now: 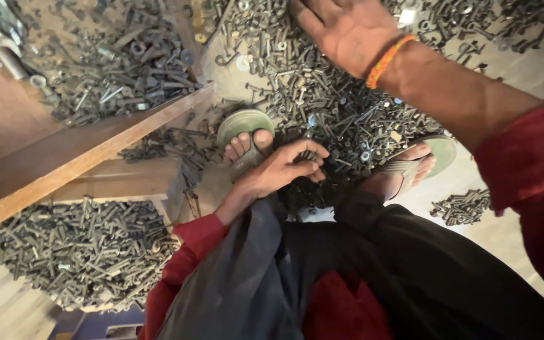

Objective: The person sits on the floor and sorts a large pile of mixed metal fasteners, including bolts, nuts, and washers. They use their hands to pick up and separate the items, occasionally moving them between piles on the floor.

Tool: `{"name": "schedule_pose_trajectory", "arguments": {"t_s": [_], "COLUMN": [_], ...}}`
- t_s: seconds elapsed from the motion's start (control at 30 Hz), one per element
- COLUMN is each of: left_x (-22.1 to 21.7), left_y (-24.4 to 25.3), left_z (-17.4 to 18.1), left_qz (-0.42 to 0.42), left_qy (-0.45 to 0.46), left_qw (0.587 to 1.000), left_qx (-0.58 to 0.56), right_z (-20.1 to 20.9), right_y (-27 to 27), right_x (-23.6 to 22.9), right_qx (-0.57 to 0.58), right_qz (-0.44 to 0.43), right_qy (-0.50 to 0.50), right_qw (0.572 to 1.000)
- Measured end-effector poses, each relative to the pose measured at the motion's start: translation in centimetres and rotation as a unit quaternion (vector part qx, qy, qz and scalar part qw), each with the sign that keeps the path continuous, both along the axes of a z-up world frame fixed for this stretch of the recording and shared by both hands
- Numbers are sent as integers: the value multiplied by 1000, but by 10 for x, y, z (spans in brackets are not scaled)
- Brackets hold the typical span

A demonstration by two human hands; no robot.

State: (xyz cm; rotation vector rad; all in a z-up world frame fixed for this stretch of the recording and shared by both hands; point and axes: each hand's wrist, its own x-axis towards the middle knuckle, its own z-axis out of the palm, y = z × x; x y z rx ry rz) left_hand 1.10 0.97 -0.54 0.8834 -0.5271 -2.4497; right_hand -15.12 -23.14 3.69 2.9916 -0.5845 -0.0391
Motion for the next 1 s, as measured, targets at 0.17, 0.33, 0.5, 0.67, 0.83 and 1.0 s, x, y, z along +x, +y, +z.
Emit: {"name": "schedule_pose_trajectory", "arguments": {"t_s": [0.17, 0.33, 0.5, 0.67, 0.83, 1.0], "left_x": [4, -1, 1, -2, 1, -3], "left_y": [-4, -5, -7, -9, -32, -18], "left_z": [8, 11, 15, 9, 32, 19], "left_qz": [-2, -5, -6, 112, 129, 121], "left_qy": [15, -17, -39, -6, -65, -30], "left_qw": [998, 997, 999, 989, 986, 989], "left_qx": [69, 69, 36, 95, 79, 82], "right_z": [-5, -9, 7, 17, -10, -39], "right_y": [7, 15, 19, 11, -5, -1], "right_x": [-7, -18, -20, -14, -5, 13], "right_qx": [89, 120, 274, 357, 428, 421], "right_qz": [7, -5, -63, -176, -235, -288], "right_qy": [22, 22, -40, 13, -166, -104], "right_qw": [996, 992, 959, 917, 857, 854]}}
